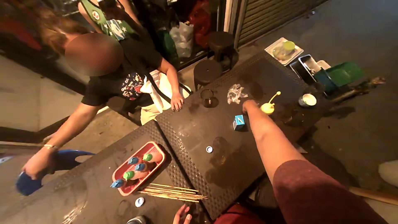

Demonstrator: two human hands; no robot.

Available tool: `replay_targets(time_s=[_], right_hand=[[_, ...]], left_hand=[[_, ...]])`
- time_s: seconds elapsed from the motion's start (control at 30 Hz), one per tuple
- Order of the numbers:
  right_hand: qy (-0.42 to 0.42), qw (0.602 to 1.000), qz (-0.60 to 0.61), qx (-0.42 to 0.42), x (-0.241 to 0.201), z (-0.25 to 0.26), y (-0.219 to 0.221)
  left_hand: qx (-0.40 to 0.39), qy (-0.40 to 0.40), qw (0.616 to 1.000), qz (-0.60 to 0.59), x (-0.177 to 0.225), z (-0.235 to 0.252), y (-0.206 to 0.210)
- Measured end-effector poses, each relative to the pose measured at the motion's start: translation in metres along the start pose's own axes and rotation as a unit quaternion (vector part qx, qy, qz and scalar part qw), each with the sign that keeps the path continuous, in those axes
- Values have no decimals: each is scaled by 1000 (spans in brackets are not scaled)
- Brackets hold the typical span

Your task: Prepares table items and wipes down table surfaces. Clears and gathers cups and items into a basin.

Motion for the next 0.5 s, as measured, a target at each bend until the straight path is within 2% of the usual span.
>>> replay_targets(time_s=[0.1,0.2,0.3,0.4,0.5], right_hand=[[-45,997,54,22,-8,-11,-6],[-89,988,123,25,-13,-29,-30],[-228,972,54,1,-43,-50,-72],[-434,899,44,-38,-86,-114,-85],[-581,803,49,-121,-116,-188,-50]], left_hand=[[-22,16,1000,-1,23,18,11],[-86,27,996,-10,58,49,25],[-158,35,984,-77,100,81,43],[-200,-4,966,-166,149,103,70],[-228,-50,923,-305,176,125,96]])
Point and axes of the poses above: each hand's wrist, its own z-axis towards the middle knuckle, its own y-axis out of the palm, x = y × z, the point moved 3 cm from there along z, towards the middle knuckle, and after that the axes turned 2 degrees about -y, right-handed, at the moved point
